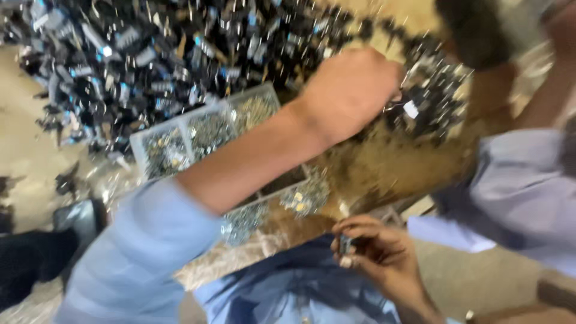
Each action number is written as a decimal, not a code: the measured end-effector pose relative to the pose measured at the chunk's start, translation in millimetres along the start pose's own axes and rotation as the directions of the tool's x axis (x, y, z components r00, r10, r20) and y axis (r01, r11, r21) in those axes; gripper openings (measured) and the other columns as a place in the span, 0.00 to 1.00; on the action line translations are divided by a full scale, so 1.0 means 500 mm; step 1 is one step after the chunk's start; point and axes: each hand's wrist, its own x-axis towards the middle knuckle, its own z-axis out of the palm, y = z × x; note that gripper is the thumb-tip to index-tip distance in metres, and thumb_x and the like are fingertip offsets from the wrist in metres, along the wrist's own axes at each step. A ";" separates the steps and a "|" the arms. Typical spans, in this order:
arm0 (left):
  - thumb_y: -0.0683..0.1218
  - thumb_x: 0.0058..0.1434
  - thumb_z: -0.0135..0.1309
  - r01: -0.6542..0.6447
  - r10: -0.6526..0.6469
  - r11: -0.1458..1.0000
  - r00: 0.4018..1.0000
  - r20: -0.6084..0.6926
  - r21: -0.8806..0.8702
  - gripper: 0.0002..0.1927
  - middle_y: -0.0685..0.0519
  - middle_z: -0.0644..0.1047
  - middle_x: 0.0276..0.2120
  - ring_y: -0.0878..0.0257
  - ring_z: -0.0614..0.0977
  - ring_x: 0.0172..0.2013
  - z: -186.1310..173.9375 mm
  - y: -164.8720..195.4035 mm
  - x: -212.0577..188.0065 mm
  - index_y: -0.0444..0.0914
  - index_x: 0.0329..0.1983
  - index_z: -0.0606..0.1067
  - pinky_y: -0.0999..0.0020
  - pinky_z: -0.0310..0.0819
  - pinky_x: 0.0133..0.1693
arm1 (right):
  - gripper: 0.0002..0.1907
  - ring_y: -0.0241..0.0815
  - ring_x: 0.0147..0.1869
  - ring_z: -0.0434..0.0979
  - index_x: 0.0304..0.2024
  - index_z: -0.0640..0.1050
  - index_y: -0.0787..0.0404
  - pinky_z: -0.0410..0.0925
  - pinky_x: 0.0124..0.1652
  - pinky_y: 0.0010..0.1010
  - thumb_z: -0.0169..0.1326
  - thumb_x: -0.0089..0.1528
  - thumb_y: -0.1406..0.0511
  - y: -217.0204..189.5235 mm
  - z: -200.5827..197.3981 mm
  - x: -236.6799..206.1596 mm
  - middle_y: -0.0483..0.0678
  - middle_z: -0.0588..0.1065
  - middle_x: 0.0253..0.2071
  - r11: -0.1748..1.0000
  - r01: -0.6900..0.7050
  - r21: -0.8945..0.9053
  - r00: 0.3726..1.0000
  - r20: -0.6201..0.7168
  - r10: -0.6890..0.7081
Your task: The person sits at a workbench assembling padlock lock cylinders. They pick small metal pins and springs from a compartment tray, insert them one at a time into a lock body held in one hand, and place finished lock bodies onto a large pile on the bench.
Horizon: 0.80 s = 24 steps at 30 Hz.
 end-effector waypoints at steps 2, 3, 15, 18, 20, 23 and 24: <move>0.42 0.63 0.56 -0.052 0.043 0.995 0.994 -0.105 -0.084 0.05 0.40 0.80 0.33 0.46 0.84 0.37 -0.108 0.032 -0.112 0.35 0.38 0.80 0.53 0.80 0.38 | 0.20 0.50 0.51 0.83 0.48 0.79 0.70 0.79 0.48 0.35 0.61 0.54 0.83 -0.008 0.018 -0.004 0.62 0.74 0.57 0.999 -0.035 0.001 0.999 0.000 0.035; 0.40 0.69 0.56 0.034 -0.040 0.994 0.998 -0.056 -0.105 0.04 0.45 0.79 0.29 0.52 0.82 0.33 -0.150 0.055 -0.163 0.35 0.40 0.80 0.59 0.78 0.35 | 0.20 0.49 0.51 0.82 0.48 0.79 0.70 0.79 0.49 0.35 0.61 0.54 0.83 -0.012 0.023 -0.004 0.62 0.74 0.57 0.999 -0.049 -0.007 0.999 0.000 0.049; 0.46 0.68 0.56 0.245 -0.213 0.947 0.963 0.164 -0.207 0.10 0.46 0.77 0.29 0.57 0.80 0.26 -0.166 0.097 -0.286 0.32 0.40 0.76 0.64 0.75 0.26 | 0.19 0.48 0.52 0.82 0.49 0.79 0.69 0.80 0.48 0.34 0.61 0.57 0.84 -0.041 0.032 -0.003 0.61 0.74 0.57 0.999 0.024 0.028 1.000 -0.006 -0.023; 0.40 0.69 0.53 0.059 -0.110 0.912 0.989 -0.101 -0.407 0.09 0.44 0.75 0.26 0.53 0.79 0.26 -0.060 0.044 -0.148 0.30 0.35 0.70 0.59 0.70 0.27 | 0.19 0.48 0.51 0.82 0.49 0.79 0.69 0.80 0.48 0.34 0.62 0.57 0.83 -0.042 0.033 -0.019 0.61 0.75 0.56 0.998 0.057 0.032 0.998 -0.023 -0.057; 0.38 0.71 0.50 -0.064 -0.035 0.894 0.977 -0.212 -0.443 0.04 0.47 0.75 0.26 0.56 0.81 0.27 0.017 -0.010 -0.068 0.33 0.38 0.71 0.62 0.73 0.29 | 0.19 0.48 0.51 0.82 0.49 0.79 0.69 0.80 0.47 0.34 0.63 0.56 0.83 -0.043 0.038 -0.035 0.61 0.75 0.56 0.999 0.040 0.027 0.998 -0.047 -0.038; 0.42 0.70 0.55 -0.086 0.032 0.978 0.962 -0.272 -0.188 0.05 0.48 0.77 0.25 0.54 0.80 0.22 0.114 -0.084 -0.004 0.37 0.38 0.76 0.60 0.73 0.25 | 0.19 0.49 0.50 0.83 0.48 0.79 0.69 0.80 0.45 0.33 0.64 0.55 0.82 -0.040 0.047 -0.048 0.61 0.76 0.55 1.000 0.001 0.002 0.997 -0.076 0.000; 0.44 0.70 0.58 -0.085 0.062 0.994 0.959 -0.277 -0.072 0.06 0.48 0.77 0.23 0.52 0.79 0.20 0.136 -0.104 0.005 0.38 0.36 0.77 0.59 0.72 0.23 | 0.19 0.48 0.50 0.83 0.48 0.79 0.68 0.80 0.45 0.33 0.64 0.55 0.82 -0.036 0.049 -0.045 0.61 0.76 0.55 1.000 0.002 -0.015 0.998 -0.068 -0.003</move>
